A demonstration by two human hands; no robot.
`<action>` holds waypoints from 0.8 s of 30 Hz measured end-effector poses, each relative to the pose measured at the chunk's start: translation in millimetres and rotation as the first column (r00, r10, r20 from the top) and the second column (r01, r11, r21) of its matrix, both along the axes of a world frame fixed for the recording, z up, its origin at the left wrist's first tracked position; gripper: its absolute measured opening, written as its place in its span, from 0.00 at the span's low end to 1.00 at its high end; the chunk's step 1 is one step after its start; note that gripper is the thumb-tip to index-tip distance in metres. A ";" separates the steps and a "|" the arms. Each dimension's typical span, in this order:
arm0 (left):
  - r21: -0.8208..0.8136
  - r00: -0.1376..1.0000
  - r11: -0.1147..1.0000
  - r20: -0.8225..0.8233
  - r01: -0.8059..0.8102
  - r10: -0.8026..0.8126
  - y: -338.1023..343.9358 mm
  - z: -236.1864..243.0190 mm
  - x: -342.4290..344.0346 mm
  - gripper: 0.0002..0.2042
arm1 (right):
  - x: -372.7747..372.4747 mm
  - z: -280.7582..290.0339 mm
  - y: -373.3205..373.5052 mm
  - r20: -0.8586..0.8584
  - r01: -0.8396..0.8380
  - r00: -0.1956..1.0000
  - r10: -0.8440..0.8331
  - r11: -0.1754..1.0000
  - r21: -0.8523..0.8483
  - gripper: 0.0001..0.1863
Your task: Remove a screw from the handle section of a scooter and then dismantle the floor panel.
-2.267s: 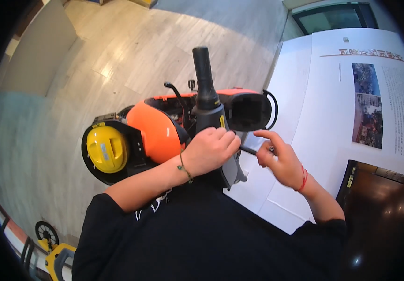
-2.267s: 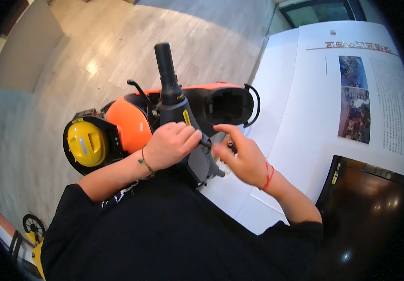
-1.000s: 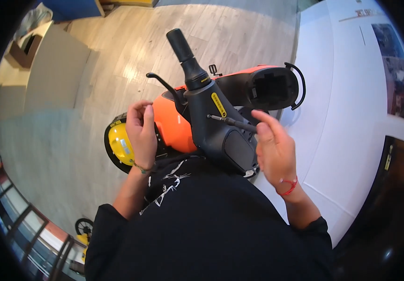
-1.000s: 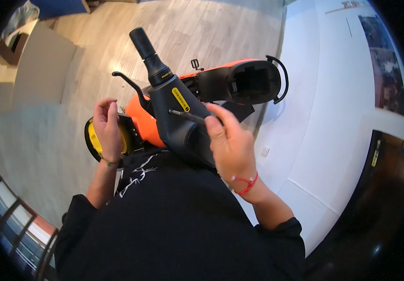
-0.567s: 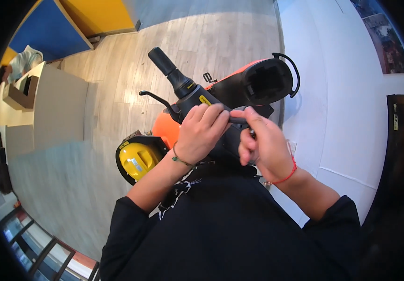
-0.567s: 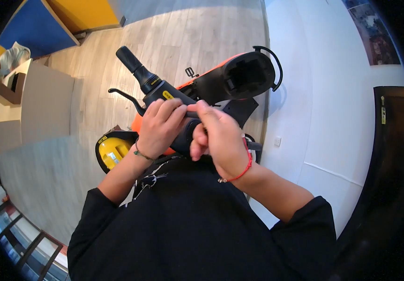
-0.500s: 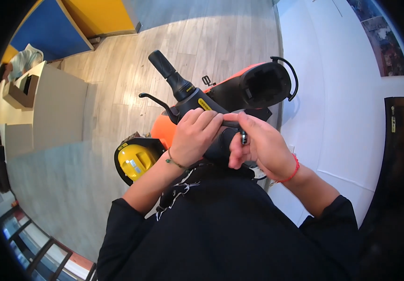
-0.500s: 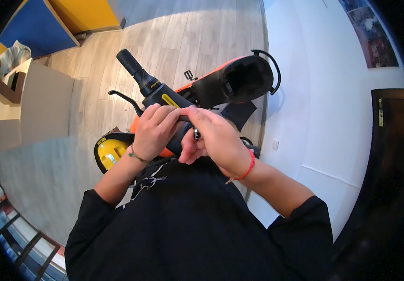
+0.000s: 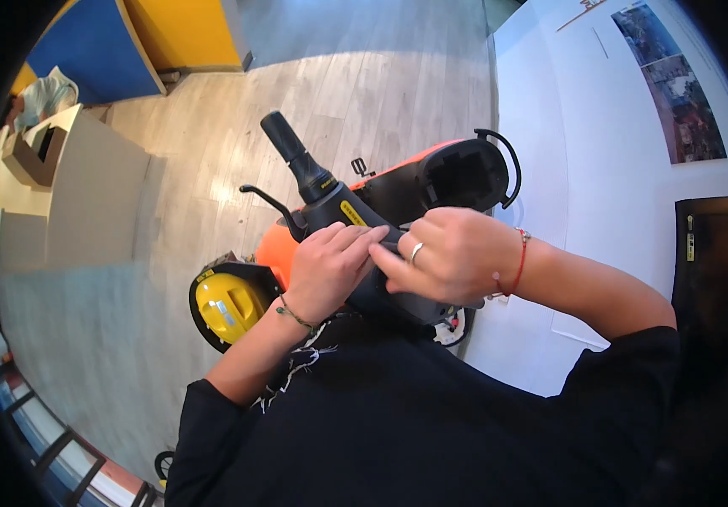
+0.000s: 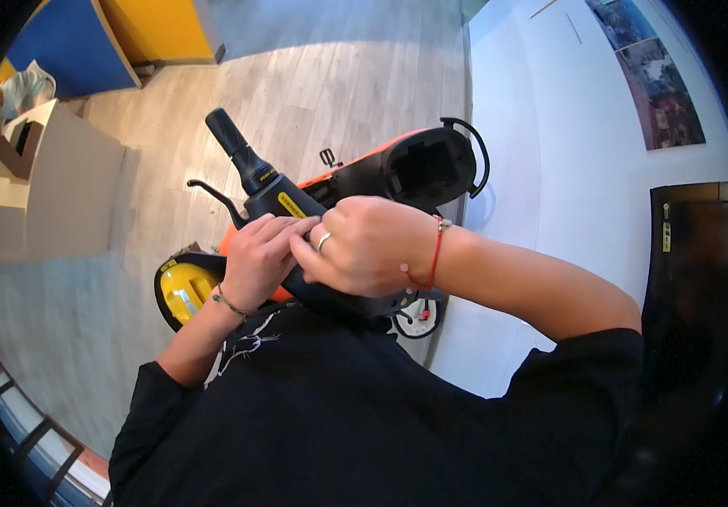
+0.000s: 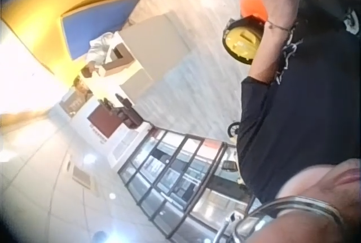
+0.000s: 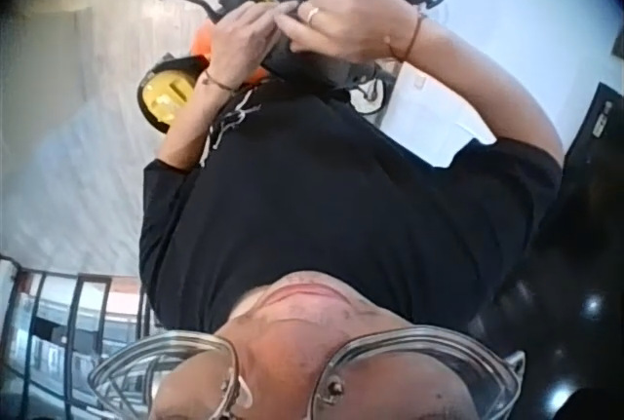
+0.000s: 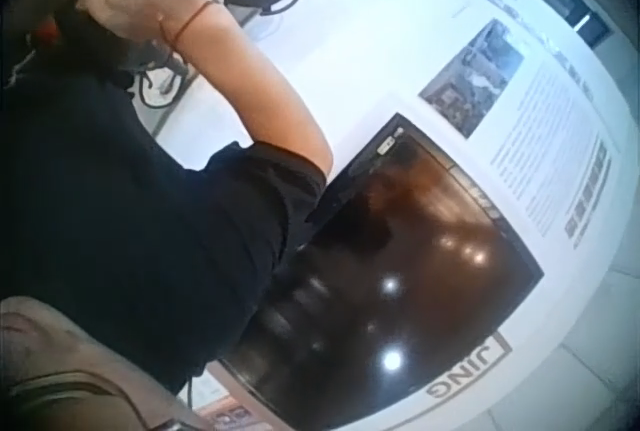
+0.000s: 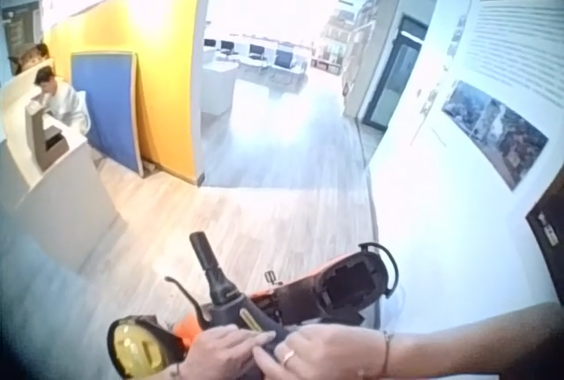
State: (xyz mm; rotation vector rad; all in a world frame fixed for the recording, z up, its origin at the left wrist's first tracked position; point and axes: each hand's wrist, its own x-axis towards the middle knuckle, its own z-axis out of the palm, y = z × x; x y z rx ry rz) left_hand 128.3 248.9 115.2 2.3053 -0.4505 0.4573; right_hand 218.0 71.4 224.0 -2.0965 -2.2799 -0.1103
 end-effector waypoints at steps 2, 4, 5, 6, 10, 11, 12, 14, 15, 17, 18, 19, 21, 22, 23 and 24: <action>-0.073 0.999 0.997 -0.022 -0.038 0.037 1.5 -2.3 -2.8 0.18 | -2.7 -20.4 -1.3 -0.304 0.342 0.893 -0.332 0.940 -0.022 0.15; -0.223 0.987 0.966 -0.119 -0.131 0.107 5.8 -6.3 -7.5 0.19 | -16.4 -13.0 3.1 -0.731 0.710 0.273 -0.625 0.644 -0.286 0.15; -0.323 0.967 0.919 -0.194 -0.224 0.168 11.6 -8.7 -10.0 0.15 | -19.5 5.8 8.6 -0.716 0.627 -0.248 -0.653 0.455 -0.632 0.16; -0.460 0.922 0.810 -0.300 -0.365 0.245 22.2 -17.6 -16.7 0.13 | -22.6 2.8 8.3 -0.714 0.606 -0.265 -0.648 0.464 -0.646 0.16; -0.526 0.811 0.620 -0.428 -0.582 0.398 49.2 -42.0 -35.2 0.09 | -40.9 -10.7 4.8 -0.626 0.537 -0.771 -0.111 0.414 -0.735 0.17; -0.475 0.783 0.639 -0.503 -0.605 0.367 45.9 -41.8 -38.3 0.09 | -49.0 -15.2 2.9 -0.531 0.545 -0.832 0.160 0.410 -0.731 0.17; -0.465 0.835 0.709 -0.432 -0.529 0.340 43.1 -40.8 -34.1 0.09 | -57.4 -18.9 0.2 -0.431 0.535 -0.844 0.320 0.430 -0.727 0.15; -0.419 0.916 0.823 -0.287 -0.383 0.280 34.3 -33.0 -22.4 0.10 | -67.1 -38.0 -2.0 -0.231 0.554 -0.786 0.574 0.486 -0.677 0.14; -0.302 0.931 0.888 -0.224 -0.347 0.288 32.8 -29.8 -19.8 0.12 | -71.8 -43.9 3.4 -0.145 0.578 -0.744 0.653 0.519 -0.629 0.13; -0.184 0.971 0.954 -0.070 -0.238 0.229 25.8 -18.3 -14.6 0.14 | -75.4 -43.8 7.0 -0.098 0.579 -0.744 0.661 0.564 -0.589 0.13; -0.112 0.978 0.972 -0.007 -0.207 0.208 18.9 -6.0 -11.1 0.15 | -77.8 -42.9 2.7 -0.282 0.613 -0.767 0.576 0.528 -0.588 0.14; -0.126 0.981 0.973 0.020 -0.191 0.195 16.3 -5.4 -9.2 0.15 | -77.7 -42.4 6.4 -0.452 0.647 -0.762 0.465 0.513 -0.564 0.15; -0.043 0.996 0.995 0.002 -0.091 0.091 12.0 -11.8 -7.0 0.15 | -75.2 -30.4 2.3 -0.605 0.657 -0.745 0.281 0.467 -0.592 0.14; -0.015 0.996 0.996 0.028 -0.088 0.088 13.0 -15.3 -2.6 0.13 | -69.6 -26.7 0.5 -0.693 0.652 -0.717 0.075 0.422 -0.630 0.14; -0.025 0.996 0.997 0.042 -0.076 0.077 14.7 -16.9 2.7 0.12 | -61.2 -23.9 -2.1 -0.704 0.662 -0.705 0.082 0.431 -0.613 0.14; -0.019 0.997 0.998 0.053 -0.062 0.063 15.0 -20.6 6.3 0.12 | -54.0 -23.1 -8.2 -0.909 0.837 -0.104 -0.404 0.458 -0.299 0.15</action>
